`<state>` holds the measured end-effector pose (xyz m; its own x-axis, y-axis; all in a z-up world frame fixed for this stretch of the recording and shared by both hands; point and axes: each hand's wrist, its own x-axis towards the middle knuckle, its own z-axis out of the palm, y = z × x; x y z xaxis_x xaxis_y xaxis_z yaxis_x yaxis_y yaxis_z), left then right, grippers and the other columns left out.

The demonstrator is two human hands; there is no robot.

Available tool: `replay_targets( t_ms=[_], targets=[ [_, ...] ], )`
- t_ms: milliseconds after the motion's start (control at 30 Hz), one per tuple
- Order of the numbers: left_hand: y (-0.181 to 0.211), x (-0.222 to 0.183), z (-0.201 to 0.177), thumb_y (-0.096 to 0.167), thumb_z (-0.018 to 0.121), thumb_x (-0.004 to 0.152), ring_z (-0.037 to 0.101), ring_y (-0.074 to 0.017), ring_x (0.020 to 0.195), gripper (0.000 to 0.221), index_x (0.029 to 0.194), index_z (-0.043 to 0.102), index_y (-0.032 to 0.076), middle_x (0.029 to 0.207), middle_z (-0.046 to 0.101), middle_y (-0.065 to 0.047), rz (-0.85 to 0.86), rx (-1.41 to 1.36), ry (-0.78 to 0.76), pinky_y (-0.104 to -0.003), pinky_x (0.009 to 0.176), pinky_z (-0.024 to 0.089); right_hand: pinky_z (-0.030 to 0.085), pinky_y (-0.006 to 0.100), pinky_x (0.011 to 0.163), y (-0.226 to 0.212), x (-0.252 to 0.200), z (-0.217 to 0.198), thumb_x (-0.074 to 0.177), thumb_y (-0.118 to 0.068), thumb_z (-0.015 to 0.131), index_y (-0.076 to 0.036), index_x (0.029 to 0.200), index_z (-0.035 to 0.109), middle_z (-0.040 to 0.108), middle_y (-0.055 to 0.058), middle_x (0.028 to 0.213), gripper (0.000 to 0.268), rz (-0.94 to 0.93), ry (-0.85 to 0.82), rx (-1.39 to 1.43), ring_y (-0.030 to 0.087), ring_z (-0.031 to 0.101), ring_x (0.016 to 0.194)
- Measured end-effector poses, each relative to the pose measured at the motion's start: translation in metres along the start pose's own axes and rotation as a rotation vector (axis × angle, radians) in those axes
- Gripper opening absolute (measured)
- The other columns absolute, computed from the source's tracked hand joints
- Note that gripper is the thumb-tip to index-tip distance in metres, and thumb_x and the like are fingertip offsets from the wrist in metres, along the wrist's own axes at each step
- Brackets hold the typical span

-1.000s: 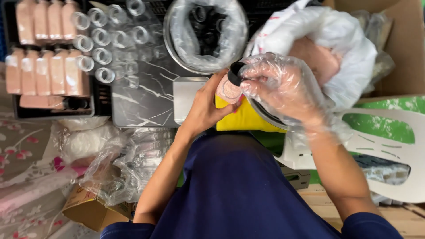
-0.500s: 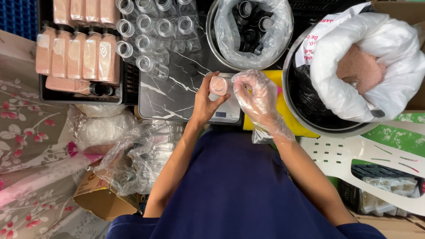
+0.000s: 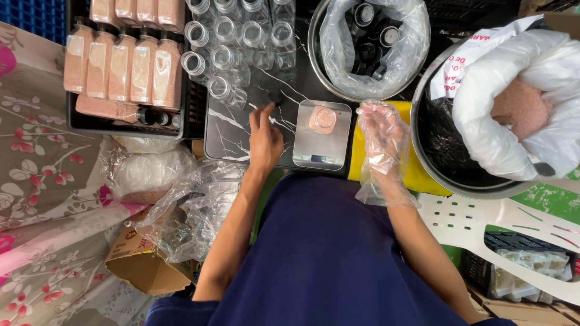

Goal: The person scoops pink powder from a large bag into a funnel to fill small bottles, weighs the bottles on a digital scale, and secures the caps by hand.

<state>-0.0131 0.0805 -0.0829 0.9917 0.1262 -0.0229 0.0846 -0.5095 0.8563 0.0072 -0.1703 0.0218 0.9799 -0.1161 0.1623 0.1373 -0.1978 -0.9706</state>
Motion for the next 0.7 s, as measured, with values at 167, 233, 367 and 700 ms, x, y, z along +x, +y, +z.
replay_targets(
  t_ms=[167, 233, 367, 700],
  targets=[
    [-0.013, 0.058, 0.008, 0.009, 0.078, 0.093, 0.066, -0.0579, 0.115, 0.079, 0.16, 0.041, 0.028, 0.161, 0.023, -0.026, -0.034, 0.343, -0.129, -0.064, 0.094, 0.062, 0.058, 0.044, 0.086, 0.002, -0.005, 0.005, 0.104, -0.008, 0.071, 0.0, 0.117, 0.07, 0.071, 0.015, 0.105, 0.015, -0.01, 0.057, -0.082, 0.023, 0.067, 0.097],
    [-0.061, 0.08, 0.03, 0.019, 0.084, 0.089, 0.074, -0.0437, 0.102, 0.052, 0.135, 0.06, 0.018, 0.128, 0.051, -0.01, 0.042, 0.56, -0.129, -0.056, 0.082, 0.066, 0.058, 0.047, 0.079, 0.006, -0.007, 0.006, 0.104, -0.006, 0.071, 0.006, 0.114, 0.07, 0.072, 0.023, 0.102, 0.015, -0.064, 0.059, -0.146, 0.028, 0.069, 0.095],
    [0.008, 0.058, 0.003, 0.035, 0.081, 0.092, 0.075, -0.0421, 0.092, 0.049, 0.131, 0.058, 0.016, 0.116, 0.06, -0.008, 0.05, 0.318, 0.016, -0.055, 0.076, 0.062, 0.062, 0.04, 0.075, -0.02, -0.007, -0.006, 0.107, -0.014, 0.072, -0.002, 0.118, 0.07, 0.074, 0.017, 0.103, 0.017, -0.1, 0.046, -0.212, 0.026, 0.073, 0.087],
    [0.152, 0.016, 0.004, 0.019, 0.091, 0.085, 0.067, -0.0267, 0.119, 0.034, 0.107, 0.067, 0.014, 0.127, 0.076, -0.002, 0.545, -0.341, 0.213, -0.039, 0.104, 0.051, 0.06, 0.046, 0.099, -0.077, 0.021, 0.004, 0.093, -0.007, 0.086, 0.004, 0.131, 0.063, 0.069, 0.022, 0.128, 0.046, -0.392, -0.163, -0.196, 0.037, 0.068, 0.121]
  ],
)
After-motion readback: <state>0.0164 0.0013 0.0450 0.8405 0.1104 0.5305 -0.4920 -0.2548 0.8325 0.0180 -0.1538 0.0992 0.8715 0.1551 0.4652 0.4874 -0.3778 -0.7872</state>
